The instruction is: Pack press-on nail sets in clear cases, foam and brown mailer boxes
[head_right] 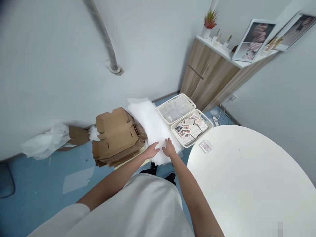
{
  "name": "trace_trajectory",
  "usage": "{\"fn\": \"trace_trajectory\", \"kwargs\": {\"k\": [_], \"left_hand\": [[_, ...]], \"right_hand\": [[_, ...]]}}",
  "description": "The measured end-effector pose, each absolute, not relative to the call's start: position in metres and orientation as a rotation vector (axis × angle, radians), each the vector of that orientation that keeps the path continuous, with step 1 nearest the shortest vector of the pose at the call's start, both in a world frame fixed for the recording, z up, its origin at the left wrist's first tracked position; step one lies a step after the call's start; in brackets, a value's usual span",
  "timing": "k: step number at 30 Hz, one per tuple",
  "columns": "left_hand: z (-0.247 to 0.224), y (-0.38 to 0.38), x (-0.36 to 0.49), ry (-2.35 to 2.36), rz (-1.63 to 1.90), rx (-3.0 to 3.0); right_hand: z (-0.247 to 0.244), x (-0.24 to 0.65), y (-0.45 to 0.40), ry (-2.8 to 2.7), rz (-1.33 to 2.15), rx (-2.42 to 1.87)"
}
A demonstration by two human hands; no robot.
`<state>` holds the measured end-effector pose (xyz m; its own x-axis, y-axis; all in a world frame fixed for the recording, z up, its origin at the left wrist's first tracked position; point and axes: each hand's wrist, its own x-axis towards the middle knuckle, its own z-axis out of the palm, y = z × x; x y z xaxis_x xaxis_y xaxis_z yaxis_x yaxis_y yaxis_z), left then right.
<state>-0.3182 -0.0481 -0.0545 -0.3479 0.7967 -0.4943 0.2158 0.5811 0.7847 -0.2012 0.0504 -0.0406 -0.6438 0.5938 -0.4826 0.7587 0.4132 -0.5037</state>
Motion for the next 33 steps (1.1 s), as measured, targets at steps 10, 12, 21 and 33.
{"fn": "trace_trajectory", "kwargs": {"k": [10, 12, 21, 33], "left_hand": [[-0.084, -0.032, -0.318, 1.729, 1.221, 0.287], [-0.084, -0.031, -0.317, 1.752, 1.274, 0.175], [-0.083, -0.031, -0.32, 1.678, 1.269, 0.079], [-0.086, -0.032, -0.319, 1.675, 1.265, 0.063]], "right_hand": [[-0.047, -0.225, 0.005, 2.558, -0.993, 0.89], [-0.043, -0.223, 0.005, 2.622, -1.096, 0.891], [-0.037, -0.218, 0.041, 2.354, -1.327, 1.725], [-0.014, -0.228, 0.056, 2.72, -0.672, 1.676]]}}
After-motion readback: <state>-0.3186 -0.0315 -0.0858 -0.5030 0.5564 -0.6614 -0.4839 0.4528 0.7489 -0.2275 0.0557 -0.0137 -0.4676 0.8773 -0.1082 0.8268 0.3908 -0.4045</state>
